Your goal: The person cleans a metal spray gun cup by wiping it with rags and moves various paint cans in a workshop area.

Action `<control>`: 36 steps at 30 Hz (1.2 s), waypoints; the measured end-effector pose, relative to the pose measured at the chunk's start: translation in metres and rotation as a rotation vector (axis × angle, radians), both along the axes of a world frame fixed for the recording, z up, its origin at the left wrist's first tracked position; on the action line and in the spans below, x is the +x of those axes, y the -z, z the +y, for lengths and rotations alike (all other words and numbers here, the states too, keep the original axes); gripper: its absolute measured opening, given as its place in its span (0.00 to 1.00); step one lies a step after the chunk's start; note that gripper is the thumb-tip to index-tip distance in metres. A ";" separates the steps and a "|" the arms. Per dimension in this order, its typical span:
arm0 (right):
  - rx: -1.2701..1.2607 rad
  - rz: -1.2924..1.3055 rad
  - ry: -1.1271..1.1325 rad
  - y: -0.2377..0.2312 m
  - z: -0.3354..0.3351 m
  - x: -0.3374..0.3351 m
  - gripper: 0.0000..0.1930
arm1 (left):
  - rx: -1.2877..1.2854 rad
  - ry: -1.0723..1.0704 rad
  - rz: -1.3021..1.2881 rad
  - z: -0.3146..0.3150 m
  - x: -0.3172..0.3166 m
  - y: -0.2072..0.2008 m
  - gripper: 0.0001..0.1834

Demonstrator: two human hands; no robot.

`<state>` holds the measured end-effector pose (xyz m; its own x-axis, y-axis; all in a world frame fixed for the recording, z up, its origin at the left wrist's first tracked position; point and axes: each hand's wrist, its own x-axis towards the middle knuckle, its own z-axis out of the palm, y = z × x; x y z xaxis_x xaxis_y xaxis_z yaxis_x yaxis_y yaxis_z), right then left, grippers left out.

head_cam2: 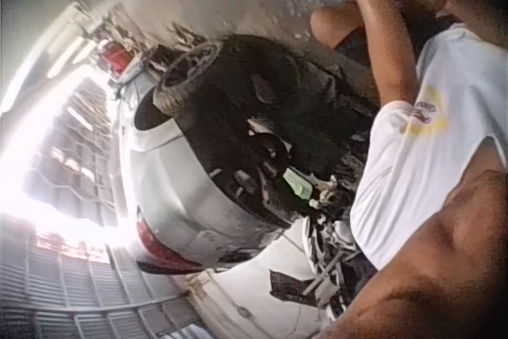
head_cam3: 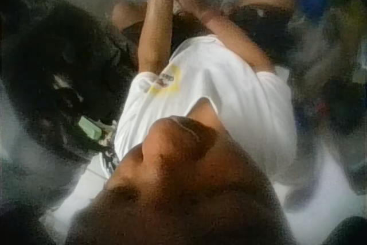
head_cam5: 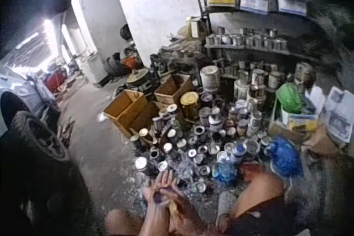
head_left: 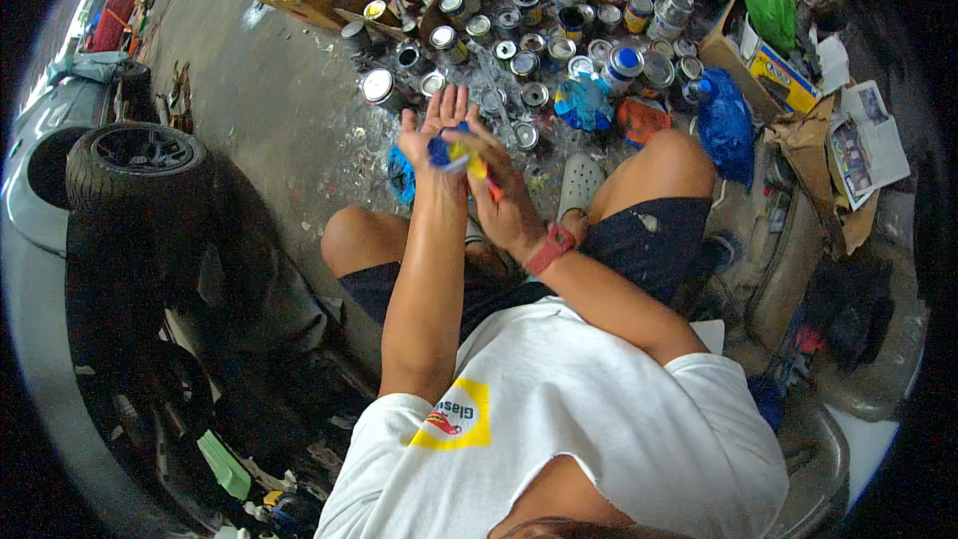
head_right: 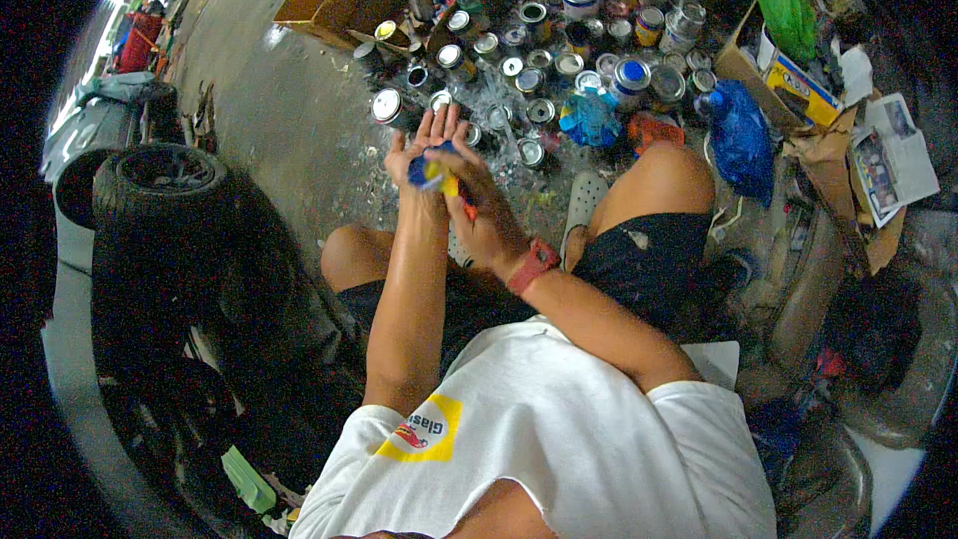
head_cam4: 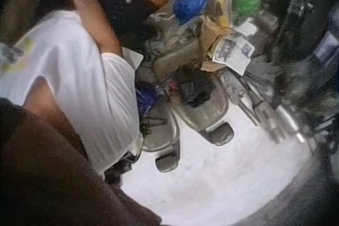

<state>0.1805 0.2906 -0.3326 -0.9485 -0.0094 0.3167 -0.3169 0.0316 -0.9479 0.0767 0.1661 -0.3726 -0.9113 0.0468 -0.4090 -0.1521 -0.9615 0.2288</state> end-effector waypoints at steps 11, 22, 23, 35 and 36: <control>0.460 0.315 0.104 -0.002 0.006 -0.036 0.14 | -0.167 0.334 0.175 0.021 0.067 -0.067 0.51; -1.171 -0.648 0.012 0.066 0.002 -0.047 0.21 | -1.261 0.466 0.358 0.043 0.091 -0.031 0.42; -1.288 -0.649 0.013 0.042 0.011 -0.045 0.20 | -1.384 0.426 0.268 0.037 0.090 -0.026 0.41; -1.211 -0.625 -0.270 0.007 0.054 -0.050 0.46 | -1.502 0.303 0.316 0.012 0.080 -0.048 0.23; -1.285 -0.630 -0.374 -0.001 0.053 -0.050 0.47 | -1.711 0.278 0.461 0.019 0.080 -0.039 0.29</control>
<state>0.1308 0.3438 -0.3314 -0.9352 -0.3174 -0.1567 0.3481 -0.9053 -0.2436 0.1571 0.1849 -0.3333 -0.9944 0.0436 0.0968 0.1061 0.4051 0.9081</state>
